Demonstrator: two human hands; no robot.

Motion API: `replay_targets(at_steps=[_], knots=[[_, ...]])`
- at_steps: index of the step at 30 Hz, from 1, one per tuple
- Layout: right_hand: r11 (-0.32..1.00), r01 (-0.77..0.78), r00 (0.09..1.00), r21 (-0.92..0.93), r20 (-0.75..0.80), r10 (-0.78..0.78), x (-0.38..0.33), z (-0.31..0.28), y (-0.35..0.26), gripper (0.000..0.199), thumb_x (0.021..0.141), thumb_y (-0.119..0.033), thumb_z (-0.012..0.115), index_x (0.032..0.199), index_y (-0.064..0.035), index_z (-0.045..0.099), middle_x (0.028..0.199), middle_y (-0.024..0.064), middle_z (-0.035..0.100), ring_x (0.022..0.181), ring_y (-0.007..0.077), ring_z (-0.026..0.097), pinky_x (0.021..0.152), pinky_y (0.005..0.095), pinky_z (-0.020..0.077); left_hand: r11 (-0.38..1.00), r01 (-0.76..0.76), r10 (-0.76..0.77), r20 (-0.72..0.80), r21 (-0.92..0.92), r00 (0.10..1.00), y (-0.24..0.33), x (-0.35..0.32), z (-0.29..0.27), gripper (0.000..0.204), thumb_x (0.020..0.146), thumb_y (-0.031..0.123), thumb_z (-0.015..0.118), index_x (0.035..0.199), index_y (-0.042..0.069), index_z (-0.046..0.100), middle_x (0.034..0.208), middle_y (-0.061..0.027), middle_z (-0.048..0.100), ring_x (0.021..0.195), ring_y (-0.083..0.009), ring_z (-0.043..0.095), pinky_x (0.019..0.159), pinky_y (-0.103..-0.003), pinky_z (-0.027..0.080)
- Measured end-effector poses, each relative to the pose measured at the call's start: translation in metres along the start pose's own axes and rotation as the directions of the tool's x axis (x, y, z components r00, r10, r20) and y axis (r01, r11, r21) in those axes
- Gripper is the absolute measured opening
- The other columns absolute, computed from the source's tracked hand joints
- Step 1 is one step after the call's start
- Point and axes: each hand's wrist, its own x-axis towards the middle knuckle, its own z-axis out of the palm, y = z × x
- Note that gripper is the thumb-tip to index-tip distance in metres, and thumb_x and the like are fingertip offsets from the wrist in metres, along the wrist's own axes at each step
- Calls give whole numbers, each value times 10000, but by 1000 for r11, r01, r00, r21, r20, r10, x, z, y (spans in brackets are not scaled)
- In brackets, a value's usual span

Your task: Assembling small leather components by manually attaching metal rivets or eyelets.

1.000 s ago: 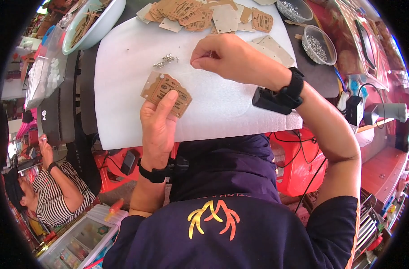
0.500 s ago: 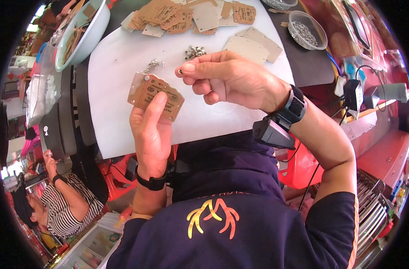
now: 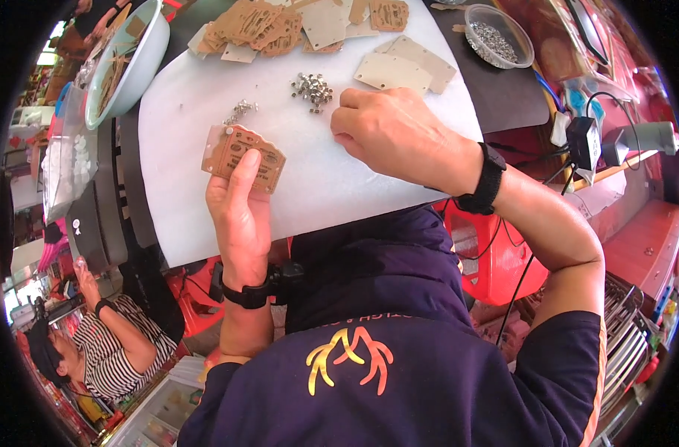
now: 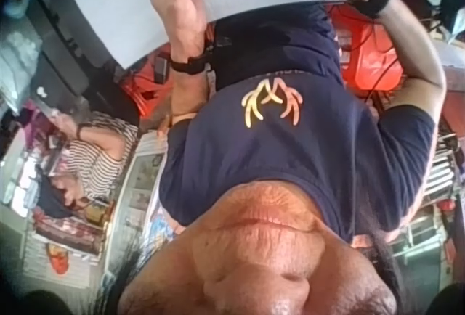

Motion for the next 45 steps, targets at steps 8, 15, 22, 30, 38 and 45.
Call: replay_targets(at_steps=[8, 15, 22, 30, 38, 45], knots=[[988, -120, 992, 98, 38, 117, 7, 0, 4, 80, 833, -112, 663, 852, -38, 641, 812, 108, 626, 770, 329, 625, 674, 416, 497, 1000, 14, -14, -13, -11, 1000, -1, 0, -3, 332, 928, 90, 650, 1239, 3, 572, 1130, -53, 619, 1024, -116, 582, 911, -287, 468], [996, -65, 989, -64, 129, 73, 7, -7, -5, 118, 831, -146, 657, 844, -36, 617, 805, 115, 622, 784, 341, 628, 672, 439, 498, 1000, -2, 2, -4, -1, 1000, -3, 0, -1, 340, 930, 102, 653, 1245, 0, 575, 1129, -53, 625, 1015, -110, 581, 916, -287, 462], [977, -109, 993, 183, 65, 99, 15, -14, -15, 88, 837, -89, 655, 852, -14, 614, 783, 107, 615, 715, 282, 622, 632, 382, 499, 1000, -17, 17, -1, 1, 1000, -2, -1, 4, 329, 936, 97, 644, 1241, -8, 580, 1107, -41, 634, 995, -95, 582, 888, -266, 466], [820, -86, 966, 565, -154, 207, 19, 0, -38, 109, 870, -96, 692, 915, -13, 637, 784, 64, 577, 639, 161, 567, 552, 281, 466, 995, -96, 97, 76, -11, 992, -2, -3, 23, 273, 967, 72, 594, 1219, -32, 580, 1086, -46, 632, 978, -93, 591, 871, -266, 493], [859, -38, 958, 511, -226, 177, 15, 6, -37, 85, 860, -60, 701, 908, -22, 642, 815, 57, 593, 640, 159, 567, 566, 275, 468, 990, -137, 131, 114, 41, 985, -5, -2, 26, 322, 953, 84, 617, 1260, 0, 565, 1129, -29, 618, 1034, -93, 564, 916, -266, 445], [852, -58, 949, 520, -236, 208, 14, 10, -37, 95, 863, -75, 708, 910, -20, 646, 842, 64, 619, 667, 158, 589, 579, 274, 483, 987, -146, 139, 102, 68, 985, -5, -4, 27, 351, 956, 77, 616, 1287, -15, 547, 1133, -34, 616, 1033, -89, 565, 901, -265, 456]])
